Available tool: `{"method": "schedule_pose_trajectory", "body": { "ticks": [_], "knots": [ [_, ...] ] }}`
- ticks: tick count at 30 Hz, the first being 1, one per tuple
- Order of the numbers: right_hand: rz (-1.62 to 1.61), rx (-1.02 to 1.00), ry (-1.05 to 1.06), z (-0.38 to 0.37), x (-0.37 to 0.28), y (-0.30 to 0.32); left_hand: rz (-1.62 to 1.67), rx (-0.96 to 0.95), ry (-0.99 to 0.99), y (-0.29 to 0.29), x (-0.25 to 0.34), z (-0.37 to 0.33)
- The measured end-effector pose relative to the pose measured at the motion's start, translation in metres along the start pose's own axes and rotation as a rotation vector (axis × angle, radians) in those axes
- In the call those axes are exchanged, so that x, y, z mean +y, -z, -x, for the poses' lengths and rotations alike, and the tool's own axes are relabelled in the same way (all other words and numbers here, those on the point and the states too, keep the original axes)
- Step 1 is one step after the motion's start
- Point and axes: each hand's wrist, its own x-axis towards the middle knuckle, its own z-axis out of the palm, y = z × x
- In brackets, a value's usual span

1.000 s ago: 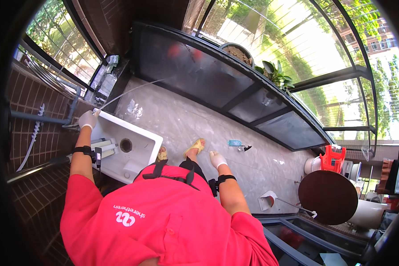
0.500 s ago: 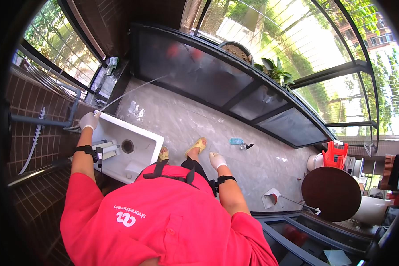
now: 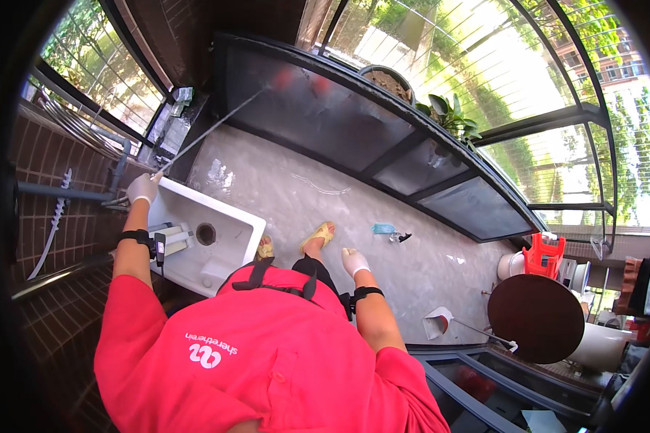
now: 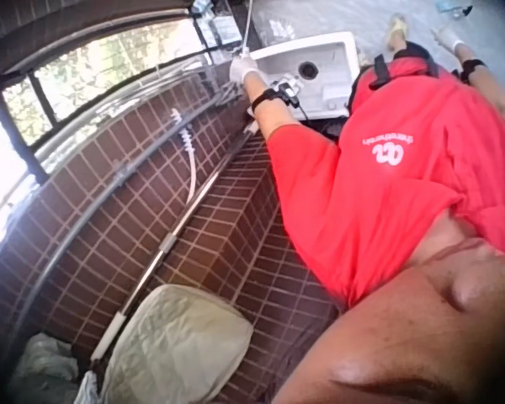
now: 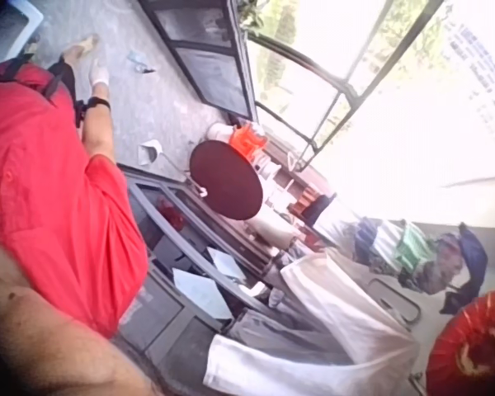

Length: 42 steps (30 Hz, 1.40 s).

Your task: The person scrubs a detached window screen with a brush and sprays it with a cleaning solution before rinsing it with a high-pressure water hose.

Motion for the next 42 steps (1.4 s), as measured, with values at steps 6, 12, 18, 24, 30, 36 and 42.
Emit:
{"method": "schedule_pose_trajectory", "body": {
  "ticks": [6, 12, 18, 24, 30, 36, 42],
  "knots": [
    [-0.102, -0.087, -0.098, 0.001, -0.009, -0.005, -0.111, -0.031, -0.037, -0.031, -0.009, 0.009],
    [-0.072, -0.09, -0.068, 0.004, -0.025, 0.019, -0.04, 0.002, -0.042, -0.014, -0.01, 0.007],
    [-0.019, 0.153, 0.071, 0.005, -0.015, 0.015, 0.083, 0.038, 0.058, 0.016, -0.004, -0.019],
    [-0.08, 0.086, 0.024, 0.002, -0.003, 0.001, -0.006, 0.007, 0.045, -0.006, -0.005, -0.014],
    [-0.193, 0.087, 0.016, -0.027, 0.042, -0.037, -0.184, -0.062, -0.039, -0.048, -0.014, -0.001],
    [0.023, 0.043, 0.032, -0.007, -0.006, 0.005, -0.223, -0.044, -0.082, -0.029, -0.01, 0.012],
    [-0.046, -0.041, -0.036, 0.013, -0.055, 0.042, 0.026, -0.007, 0.022, 0.003, 0.0, -0.004]
  ]
}}
